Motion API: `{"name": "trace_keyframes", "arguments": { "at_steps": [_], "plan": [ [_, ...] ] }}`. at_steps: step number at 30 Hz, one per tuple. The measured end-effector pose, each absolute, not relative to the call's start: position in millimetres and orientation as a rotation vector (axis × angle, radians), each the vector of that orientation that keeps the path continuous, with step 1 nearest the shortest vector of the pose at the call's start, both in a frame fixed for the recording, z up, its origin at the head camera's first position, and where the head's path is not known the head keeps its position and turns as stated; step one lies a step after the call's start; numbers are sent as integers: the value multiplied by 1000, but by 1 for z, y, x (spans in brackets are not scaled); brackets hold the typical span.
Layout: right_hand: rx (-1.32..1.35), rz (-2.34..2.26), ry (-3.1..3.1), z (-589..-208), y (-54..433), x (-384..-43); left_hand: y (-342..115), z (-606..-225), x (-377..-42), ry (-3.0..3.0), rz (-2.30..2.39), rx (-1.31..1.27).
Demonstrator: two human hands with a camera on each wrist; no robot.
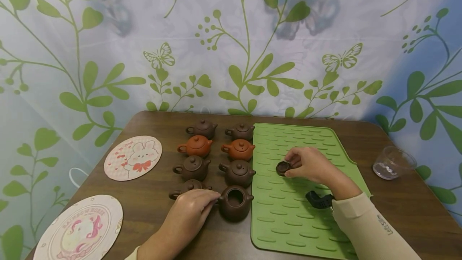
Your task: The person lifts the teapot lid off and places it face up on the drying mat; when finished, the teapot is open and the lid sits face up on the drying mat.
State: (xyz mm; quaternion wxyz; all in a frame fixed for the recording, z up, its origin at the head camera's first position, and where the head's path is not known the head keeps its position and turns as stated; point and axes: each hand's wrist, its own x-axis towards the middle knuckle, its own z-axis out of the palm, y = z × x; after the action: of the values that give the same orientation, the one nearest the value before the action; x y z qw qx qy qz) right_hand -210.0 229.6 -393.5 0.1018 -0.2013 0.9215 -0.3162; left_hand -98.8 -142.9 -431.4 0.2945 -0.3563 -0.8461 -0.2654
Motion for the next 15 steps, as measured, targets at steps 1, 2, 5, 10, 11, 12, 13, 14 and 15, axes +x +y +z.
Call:
{"name": "trace_keyframes", "arguments": {
  "at_steps": [1,2,5,10,11,12,13,14,15],
  "plan": [
    [-590,-927,2725,-393,230,-210,-143,-431,-99,-2253,-706,-948],
    [-589,-918,2729,-393,230,-210,-143,-431,-99,-2254,-706,-948],
    [-576,-898,2740,-393,230,-211,-143,-431,-99,-2256,-707,-946],
    [-570,-880,2745,-393,230,-211,-143,-432,-99,-2257,-704,-946],
    [-570,-879,2747,-393,230,-210,-143,-432,-99,-2257,-704,-945],
    [-570,-877,2749,-393,230,-210,-143,-432,-99,-2258,-704,-944],
    [-570,-876,2750,-393,230,-210,-143,-432,-99,-2258,-704,-944],
    [-570,-875,2751,-393,230,-210,-143,-432,-99,-2258,-704,-943],
    [-570,-874,2752,-392,230,-209,-143,-431,-99,-2258,-704,-943]
  ]
}}
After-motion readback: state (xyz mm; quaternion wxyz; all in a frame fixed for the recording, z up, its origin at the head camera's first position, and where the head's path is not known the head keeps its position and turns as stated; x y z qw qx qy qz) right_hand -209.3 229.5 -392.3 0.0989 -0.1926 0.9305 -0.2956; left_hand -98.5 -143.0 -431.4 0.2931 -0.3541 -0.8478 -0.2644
